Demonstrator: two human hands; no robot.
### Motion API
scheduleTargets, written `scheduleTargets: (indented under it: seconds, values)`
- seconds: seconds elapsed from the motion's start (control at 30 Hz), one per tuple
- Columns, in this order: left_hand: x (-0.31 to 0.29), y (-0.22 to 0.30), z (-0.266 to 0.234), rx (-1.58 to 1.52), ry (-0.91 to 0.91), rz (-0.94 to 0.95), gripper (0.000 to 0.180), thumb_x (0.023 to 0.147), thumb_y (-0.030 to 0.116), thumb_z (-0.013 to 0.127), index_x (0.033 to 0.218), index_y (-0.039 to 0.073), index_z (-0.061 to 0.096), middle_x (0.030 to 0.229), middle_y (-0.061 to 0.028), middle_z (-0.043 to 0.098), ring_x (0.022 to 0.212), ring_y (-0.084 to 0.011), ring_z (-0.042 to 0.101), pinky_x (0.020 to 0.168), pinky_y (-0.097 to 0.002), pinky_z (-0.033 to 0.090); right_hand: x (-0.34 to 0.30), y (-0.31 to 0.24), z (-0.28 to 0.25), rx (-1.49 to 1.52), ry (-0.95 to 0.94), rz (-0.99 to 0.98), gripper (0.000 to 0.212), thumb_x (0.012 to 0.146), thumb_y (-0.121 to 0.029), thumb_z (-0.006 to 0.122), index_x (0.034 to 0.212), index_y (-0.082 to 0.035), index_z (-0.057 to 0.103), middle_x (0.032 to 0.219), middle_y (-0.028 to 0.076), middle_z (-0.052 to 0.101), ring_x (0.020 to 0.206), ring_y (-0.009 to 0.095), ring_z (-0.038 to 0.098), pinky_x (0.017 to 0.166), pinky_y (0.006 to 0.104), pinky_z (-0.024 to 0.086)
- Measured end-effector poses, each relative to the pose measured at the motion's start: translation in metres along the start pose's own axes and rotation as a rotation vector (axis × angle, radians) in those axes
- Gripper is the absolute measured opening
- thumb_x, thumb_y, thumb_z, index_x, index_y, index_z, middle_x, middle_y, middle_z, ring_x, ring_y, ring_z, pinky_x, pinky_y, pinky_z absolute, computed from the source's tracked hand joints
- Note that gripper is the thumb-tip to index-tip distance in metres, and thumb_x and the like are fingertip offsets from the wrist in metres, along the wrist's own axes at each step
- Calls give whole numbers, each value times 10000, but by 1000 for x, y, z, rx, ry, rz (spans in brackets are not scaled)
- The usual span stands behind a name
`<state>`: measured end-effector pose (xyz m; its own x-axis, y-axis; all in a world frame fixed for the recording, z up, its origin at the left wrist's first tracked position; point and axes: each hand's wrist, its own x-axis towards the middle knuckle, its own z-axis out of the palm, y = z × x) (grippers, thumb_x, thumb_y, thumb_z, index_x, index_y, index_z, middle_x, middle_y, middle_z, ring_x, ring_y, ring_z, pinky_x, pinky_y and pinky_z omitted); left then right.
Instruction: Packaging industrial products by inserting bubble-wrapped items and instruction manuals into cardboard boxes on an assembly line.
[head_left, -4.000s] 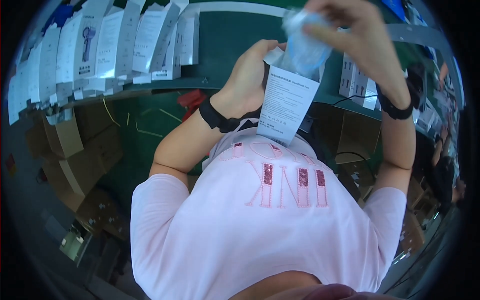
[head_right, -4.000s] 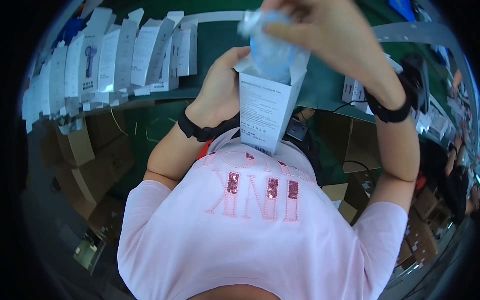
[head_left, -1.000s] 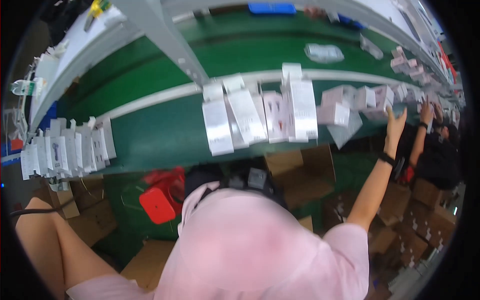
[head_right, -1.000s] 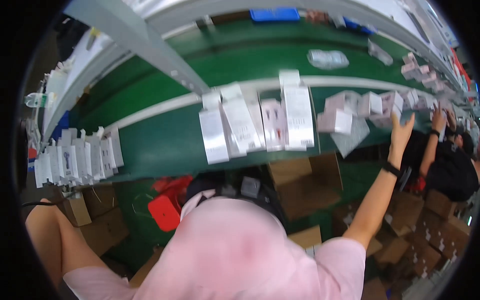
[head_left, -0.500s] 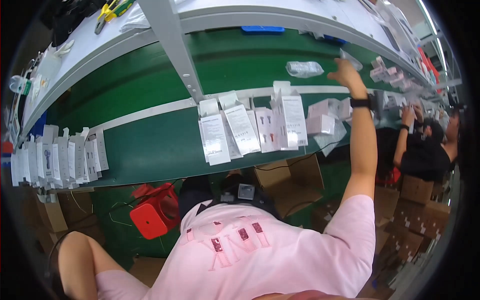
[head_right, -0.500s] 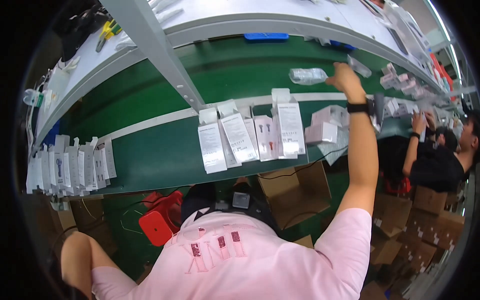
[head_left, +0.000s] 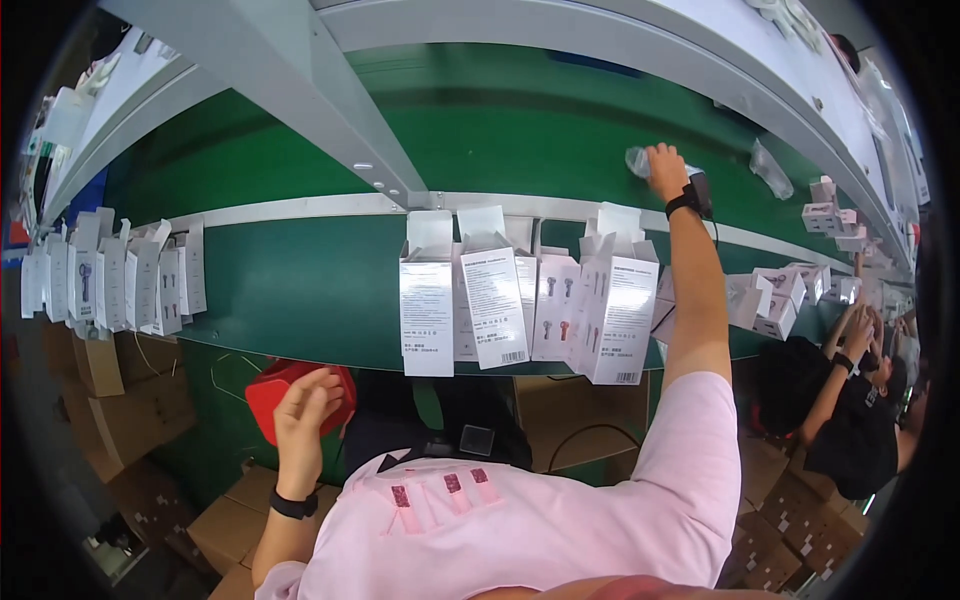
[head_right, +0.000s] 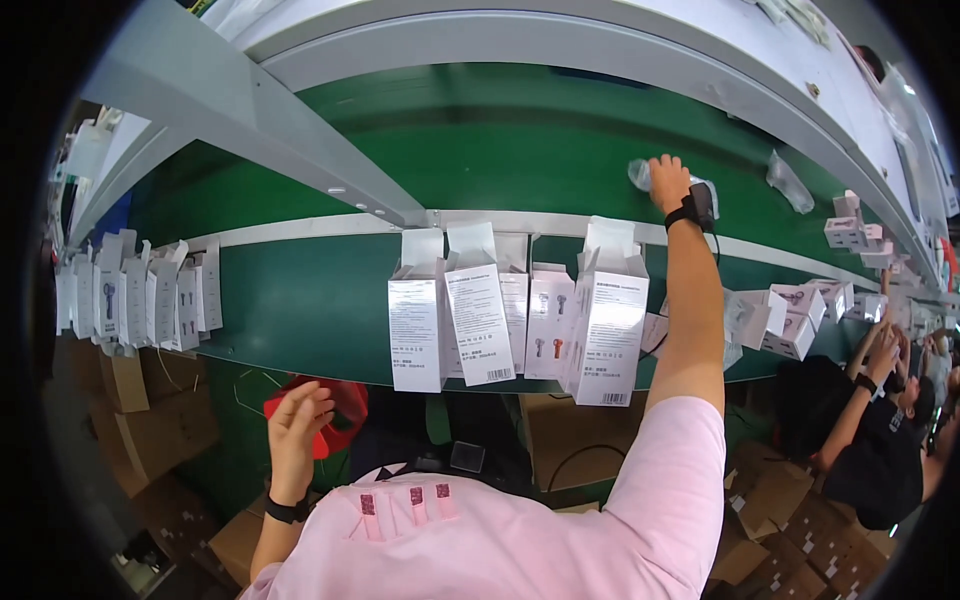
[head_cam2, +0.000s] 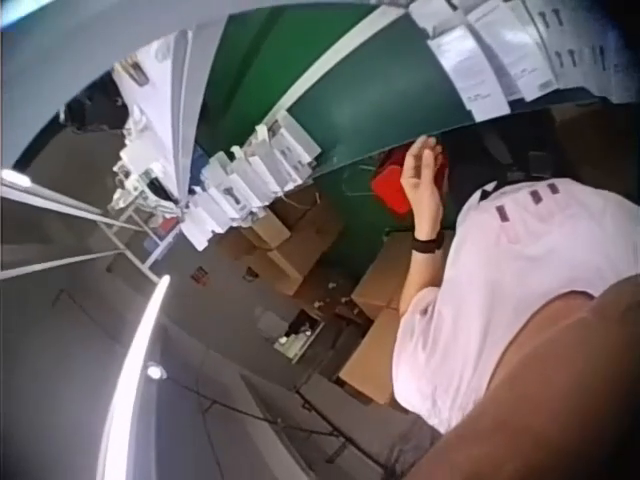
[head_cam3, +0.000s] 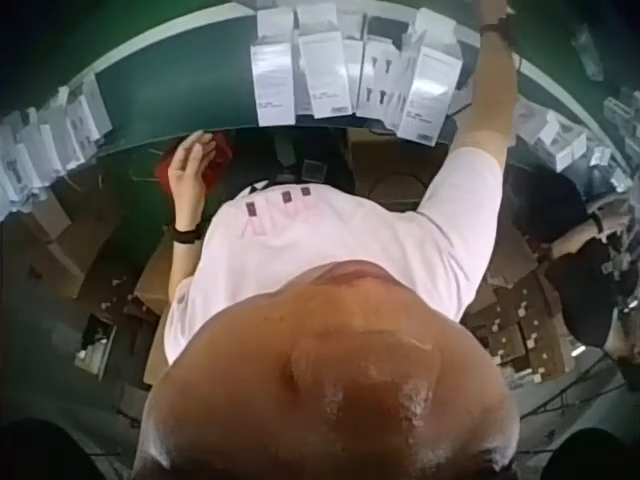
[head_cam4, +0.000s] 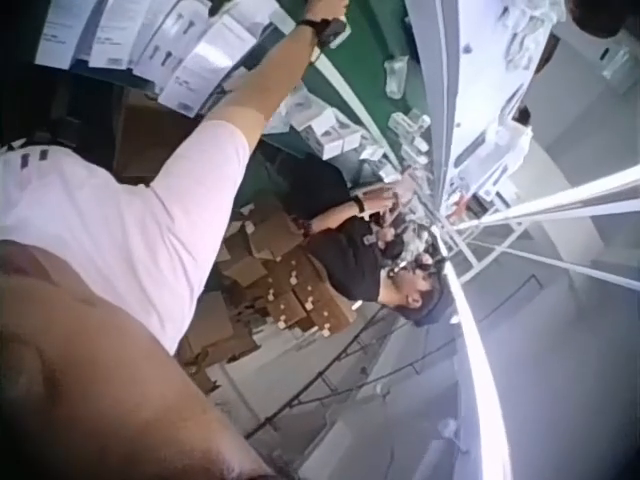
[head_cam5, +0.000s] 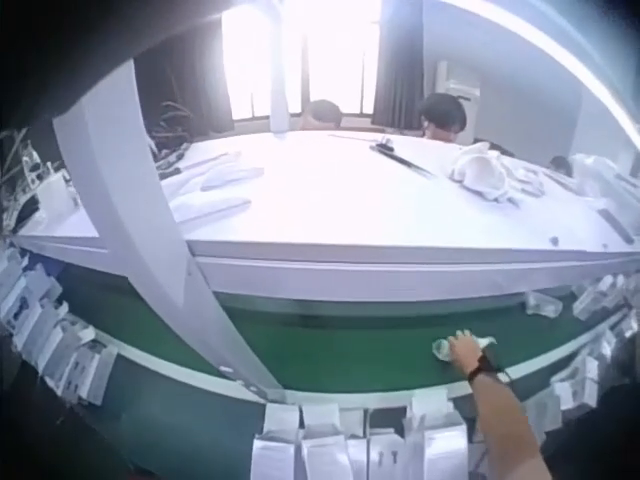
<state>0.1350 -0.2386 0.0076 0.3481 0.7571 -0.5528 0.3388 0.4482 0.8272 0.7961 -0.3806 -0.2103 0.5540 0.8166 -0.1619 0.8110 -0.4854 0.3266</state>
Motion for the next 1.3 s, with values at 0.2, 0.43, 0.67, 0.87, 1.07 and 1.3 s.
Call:
scheduleTargets:
  seconds: [0.2,0.43,0.67,0.87,1.07,1.3]
  values:
    - [5,44,47,58,-388,238,457,883,73,641,1306,-18,494,1210,-149,607,1151,-234,569,1019,-357,421,-103,-8,-173,648,509,43,504,714,-89,701,1183,-10,535,1068,193,577,1019,371,543,901,408,439]
    - [4,91,143,292,-692,1038,1285,591,389,900,1507,-7,90,1516,-211,268,1408,-341,274,1133,-434,227,-283,-113,-371,1389,487,10,577,749,-66,765,1267,22,527,1153,67,607,1046,165,576,926,308,453]
    - [-10,81,133,-180,-920,682,590,731,126,786,1259,3,551,1102,-65,633,984,-114,577,865,-268,461,-308,-203,-400,914,1207,-13,619,669,-140,851,1199,1,564,1110,125,585,1034,276,558,980,413,439]
    - [-17,61,94,-187,-838,514,567,746,114,778,1253,-2,553,1083,-53,634,971,-108,577,858,-262,458,-325,-233,-397,632,1033,-194,290,706,-59,790,973,-74,676,1038,96,580,962,270,565,987,514,415]
    - [-5,35,72,-331,-1065,111,552,775,180,743,1254,-15,550,1121,-61,622,1017,-119,560,893,-279,447,-288,-227,-350,1649,921,-214,1001,694,-264,850,1450,-63,225,1460,260,318,1314,373,395,1084,495,347]
    - [0,15,97,-198,-1140,-62,648,747,266,777,1265,-42,539,1225,-127,584,1117,-183,538,983,-316,400,-279,-235,-277,2671,-81,-814,844,759,-294,798,1418,-82,313,977,125,535,864,265,557,849,479,511]
